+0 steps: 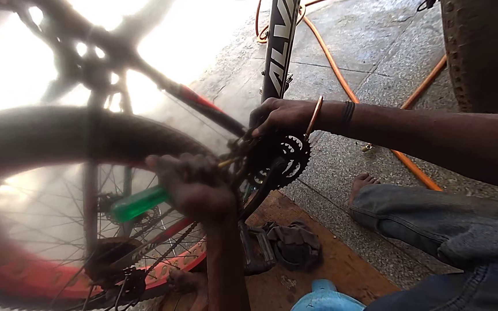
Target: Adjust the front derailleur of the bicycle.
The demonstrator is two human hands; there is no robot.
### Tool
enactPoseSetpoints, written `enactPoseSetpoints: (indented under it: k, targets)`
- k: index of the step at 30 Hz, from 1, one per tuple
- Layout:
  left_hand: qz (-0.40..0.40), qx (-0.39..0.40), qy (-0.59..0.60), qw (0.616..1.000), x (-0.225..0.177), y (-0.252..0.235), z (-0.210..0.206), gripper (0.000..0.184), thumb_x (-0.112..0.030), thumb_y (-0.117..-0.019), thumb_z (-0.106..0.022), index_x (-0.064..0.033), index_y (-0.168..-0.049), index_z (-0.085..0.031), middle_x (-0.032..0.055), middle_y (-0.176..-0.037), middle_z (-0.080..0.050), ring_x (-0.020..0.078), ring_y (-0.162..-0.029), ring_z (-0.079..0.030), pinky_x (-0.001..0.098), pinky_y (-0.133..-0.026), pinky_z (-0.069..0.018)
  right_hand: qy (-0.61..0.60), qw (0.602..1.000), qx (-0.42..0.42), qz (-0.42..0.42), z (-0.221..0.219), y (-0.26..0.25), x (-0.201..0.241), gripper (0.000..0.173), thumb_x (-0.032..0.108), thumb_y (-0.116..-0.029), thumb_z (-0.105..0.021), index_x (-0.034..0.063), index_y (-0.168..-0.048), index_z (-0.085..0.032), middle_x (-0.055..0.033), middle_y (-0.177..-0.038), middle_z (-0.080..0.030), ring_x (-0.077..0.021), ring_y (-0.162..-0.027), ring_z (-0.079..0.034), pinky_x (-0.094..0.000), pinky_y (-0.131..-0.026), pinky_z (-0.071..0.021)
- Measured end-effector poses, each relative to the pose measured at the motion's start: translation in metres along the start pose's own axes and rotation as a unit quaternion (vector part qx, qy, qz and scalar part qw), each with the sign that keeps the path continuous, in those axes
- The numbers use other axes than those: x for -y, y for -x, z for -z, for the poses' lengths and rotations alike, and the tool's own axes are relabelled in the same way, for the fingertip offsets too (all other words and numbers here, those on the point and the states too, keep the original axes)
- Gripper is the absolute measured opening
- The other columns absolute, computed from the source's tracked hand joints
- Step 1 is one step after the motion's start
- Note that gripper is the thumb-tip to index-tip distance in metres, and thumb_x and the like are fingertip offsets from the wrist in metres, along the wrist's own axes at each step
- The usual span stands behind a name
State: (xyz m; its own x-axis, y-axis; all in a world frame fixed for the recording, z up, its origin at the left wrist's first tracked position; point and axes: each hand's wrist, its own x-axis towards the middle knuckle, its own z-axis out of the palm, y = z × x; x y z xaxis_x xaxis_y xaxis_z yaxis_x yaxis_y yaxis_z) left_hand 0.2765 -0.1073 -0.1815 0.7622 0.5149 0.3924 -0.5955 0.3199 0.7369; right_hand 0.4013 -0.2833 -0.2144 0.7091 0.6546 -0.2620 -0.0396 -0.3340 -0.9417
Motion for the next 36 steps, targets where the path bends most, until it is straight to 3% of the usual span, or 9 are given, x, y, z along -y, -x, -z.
enactPoseSetpoints:
  k: [5,12,19,24,27,31,36]
  targets:
    - [-0.051,0.045,-0.024,0.997,-0.007,0.018,-0.011,0.049,-0.028,-0.1123,-0.021,-0.0200,-0.068,-0.038,-0.0081,-0.051,-0.032,0.0053,-0.041,-0.035,0.0176,-0.044,-0.0375,0.014,1.000,-0.020,-0.005,-0.001,0.001,0.000,0.007,0.010,-0.0952,-0.066,0.0067,-0.093,-0.072,-0.0055,-0.080,-0.068,-0.0109,-0.067,-0.061,-0.0272,-0.060,-0.0487]
    - [-0.106,0.073,-0.041,0.991,0.010,0.031,-0.006,0.040,-0.023,-0.1097,-0.038,-0.0199,-0.070,-0.043,-0.0089,-0.055,-0.034,0.0046,-0.045,-0.037,0.0186,-0.046,-0.0374,0.016,0.999,-0.028,0.012,-0.002,-0.002,-0.007,0.008,0.012,-0.0945,-0.067,0.0075,-0.091,-0.072,-0.0052,-0.079,-0.069,-0.0114,-0.068,-0.062,-0.0284,-0.060,-0.0494]
    - [-0.167,0.102,-0.098,0.976,0.017,0.043,-0.006,0.041,-0.033,-0.1104,-0.041,-0.0225,-0.071,-0.045,-0.0114,-0.057,-0.033,0.0023,-0.047,-0.035,0.0174,-0.048,-0.0335,0.014,0.999,-0.046,-0.002,-0.004,0.001,-0.003,0.006,0.010,-0.0935,-0.069,0.0077,-0.089,-0.072,-0.0048,-0.079,-0.069,-0.0115,-0.069,-0.063,-0.0289,-0.063,-0.0504]
    - [-0.210,0.164,-0.135,0.954,0.031,0.052,0.005,0.040,-0.039,-0.1099,-0.043,-0.0224,-0.074,-0.048,-0.0109,-0.060,-0.039,0.0018,-0.053,-0.042,0.0188,-0.054,-0.0395,-0.009,0.999,-0.042,0.030,-0.004,-0.002,-0.012,0.006,0.011,-0.0915,-0.070,0.0071,-0.087,-0.072,-0.0051,-0.079,-0.070,-0.0123,-0.071,-0.064,-0.0299,-0.062,-0.0504]
    - [-0.144,0.155,-0.120,0.970,0.035,0.042,0.006,0.040,-0.041,-0.1092,-0.045,-0.0235,-0.074,-0.052,-0.0117,-0.060,-0.043,0.0021,-0.054,-0.046,0.0197,-0.056,-0.0442,-0.030,0.998,-0.051,0.023,-0.005,-0.002,-0.011,0.007,0.008,-0.0898,-0.071,0.0070,-0.083,-0.071,-0.0055,-0.078,-0.069,-0.0126,-0.070,-0.064,-0.0297,-0.062,-0.0502]
    - [0.049,0.032,-0.078,0.995,0.020,-0.007,-0.013,0.052,-0.037,-0.1131,-0.022,-0.0213,-0.068,-0.041,-0.0084,-0.048,-0.033,0.0060,-0.040,-0.037,0.0211,-0.041,-0.0372,-0.045,0.997,-0.065,-0.009,-0.008,0.000,-0.007,0.002,0.007,-0.0889,-0.071,0.0064,-0.088,-0.072,-0.0064,-0.082,-0.071,-0.0132,-0.072,-0.066,-0.0288,-0.063,-0.0511]
    - [0.145,-0.021,-0.150,0.978,0.022,-0.033,-0.025,0.051,-0.041,-0.1130,-0.027,-0.0214,-0.067,-0.038,-0.0077,-0.047,-0.029,0.0067,-0.038,-0.032,0.0216,-0.039,-0.0326,-0.023,0.995,-0.094,-0.002,-0.009,-0.002,-0.005,0.008,0.006,-0.0858,-0.073,0.0076,-0.078,-0.072,-0.0045,-0.073,-0.069,-0.0108,-0.064,-0.062,-0.0277,-0.056,-0.0470]
